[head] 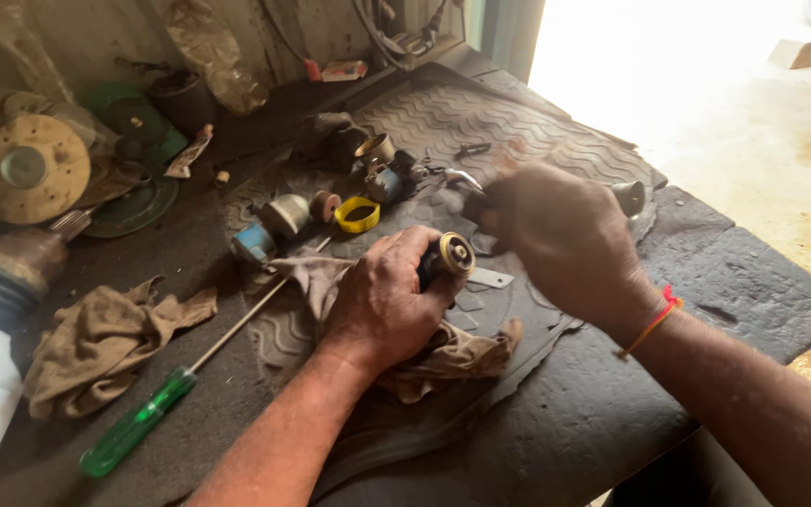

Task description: The person assembles a cylindrical mechanical component by inserting a small metal ring into a groove, then using a flat metal tool to press and seat the ring. The person repeatedly adjusts and checks the fit of the ring within the component.

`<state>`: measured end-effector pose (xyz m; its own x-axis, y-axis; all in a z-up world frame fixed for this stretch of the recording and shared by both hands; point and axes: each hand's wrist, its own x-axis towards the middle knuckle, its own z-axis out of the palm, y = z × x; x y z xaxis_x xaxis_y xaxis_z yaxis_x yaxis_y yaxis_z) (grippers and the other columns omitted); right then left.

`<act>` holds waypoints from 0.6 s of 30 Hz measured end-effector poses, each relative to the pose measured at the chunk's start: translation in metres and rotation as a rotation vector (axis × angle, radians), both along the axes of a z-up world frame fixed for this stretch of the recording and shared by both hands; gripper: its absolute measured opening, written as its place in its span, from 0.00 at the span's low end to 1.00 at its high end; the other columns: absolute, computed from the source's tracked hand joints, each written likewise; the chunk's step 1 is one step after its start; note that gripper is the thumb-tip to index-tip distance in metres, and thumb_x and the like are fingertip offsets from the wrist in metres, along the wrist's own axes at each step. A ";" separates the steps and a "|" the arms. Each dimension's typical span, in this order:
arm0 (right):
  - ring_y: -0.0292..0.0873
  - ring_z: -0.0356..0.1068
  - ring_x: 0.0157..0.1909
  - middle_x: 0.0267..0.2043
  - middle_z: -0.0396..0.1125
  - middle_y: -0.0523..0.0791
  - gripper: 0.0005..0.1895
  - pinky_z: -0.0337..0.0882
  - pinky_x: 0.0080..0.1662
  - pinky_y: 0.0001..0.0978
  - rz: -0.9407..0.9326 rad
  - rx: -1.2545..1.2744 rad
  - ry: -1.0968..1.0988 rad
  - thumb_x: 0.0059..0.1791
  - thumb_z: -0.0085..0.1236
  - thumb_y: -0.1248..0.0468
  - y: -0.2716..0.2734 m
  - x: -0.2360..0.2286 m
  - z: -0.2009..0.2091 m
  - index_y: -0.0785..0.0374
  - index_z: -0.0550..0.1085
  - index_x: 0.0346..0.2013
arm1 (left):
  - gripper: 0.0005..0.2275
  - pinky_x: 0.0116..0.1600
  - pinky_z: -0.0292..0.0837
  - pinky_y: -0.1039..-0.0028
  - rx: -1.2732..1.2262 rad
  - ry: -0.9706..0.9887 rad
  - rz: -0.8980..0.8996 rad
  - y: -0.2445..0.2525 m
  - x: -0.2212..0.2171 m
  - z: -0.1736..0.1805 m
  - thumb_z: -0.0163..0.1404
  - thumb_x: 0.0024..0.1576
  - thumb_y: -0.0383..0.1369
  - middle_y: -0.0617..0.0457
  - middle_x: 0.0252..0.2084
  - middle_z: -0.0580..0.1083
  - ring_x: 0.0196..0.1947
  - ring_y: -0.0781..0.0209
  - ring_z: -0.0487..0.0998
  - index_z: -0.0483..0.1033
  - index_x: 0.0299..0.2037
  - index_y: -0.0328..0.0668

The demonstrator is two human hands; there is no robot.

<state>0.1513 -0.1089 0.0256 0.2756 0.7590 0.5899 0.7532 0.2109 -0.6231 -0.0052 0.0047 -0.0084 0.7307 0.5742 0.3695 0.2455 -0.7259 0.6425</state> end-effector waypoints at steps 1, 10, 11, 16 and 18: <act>0.33 0.76 0.33 0.36 0.77 0.40 0.05 0.79 0.35 0.27 -0.049 -0.051 0.129 0.50 0.60 0.63 -0.003 0.011 -0.005 0.55 0.80 0.40 | 0.13 0.45 0.75 0.58 0.008 -0.009 -0.011 -0.003 0.001 0.005 0.58 0.54 0.41 0.46 0.40 0.79 0.43 0.47 0.81 0.77 0.43 0.43; 0.43 0.72 0.38 0.39 0.72 0.46 0.09 0.74 0.38 0.37 -0.118 -0.071 -0.146 0.50 0.60 0.65 0.009 -0.003 -0.020 0.59 0.82 0.44 | 0.12 0.43 0.75 0.55 0.237 0.082 -0.022 -0.002 0.006 0.002 0.53 0.57 0.37 0.41 0.36 0.76 0.39 0.44 0.78 0.74 0.42 0.36; 0.46 0.71 0.40 0.39 0.71 0.48 0.10 0.73 0.40 0.40 -0.108 -0.083 -0.192 0.51 0.59 0.67 0.005 -0.009 -0.019 0.60 0.82 0.46 | 0.12 0.43 0.74 0.55 0.267 0.064 -0.023 -0.003 0.007 -0.001 0.52 0.57 0.37 0.40 0.36 0.75 0.38 0.43 0.78 0.74 0.42 0.34; 0.48 0.70 0.43 0.44 0.67 0.51 0.21 0.73 0.43 0.42 0.037 0.011 -0.327 0.49 0.52 0.72 -0.023 -0.025 -0.012 0.68 0.74 0.58 | 0.12 0.41 0.75 0.56 0.356 0.062 0.007 -0.004 0.010 -0.012 0.47 0.62 0.36 0.37 0.35 0.74 0.37 0.42 0.77 0.73 0.43 0.30; 0.49 0.70 0.43 0.45 0.66 0.52 0.21 0.74 0.43 0.41 0.056 -0.002 -0.357 0.50 0.52 0.72 -0.019 -0.024 -0.012 0.70 0.73 0.59 | 0.11 0.41 0.74 0.57 0.332 0.122 -0.010 -0.003 0.011 -0.015 0.44 0.64 0.35 0.38 0.35 0.73 0.36 0.44 0.77 0.72 0.44 0.31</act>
<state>0.1270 -0.1277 0.0138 0.0102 0.7682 0.6401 0.9105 0.2576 -0.3236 0.0053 0.0013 -0.0231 0.7861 0.4299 0.4441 0.2978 -0.8930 0.3373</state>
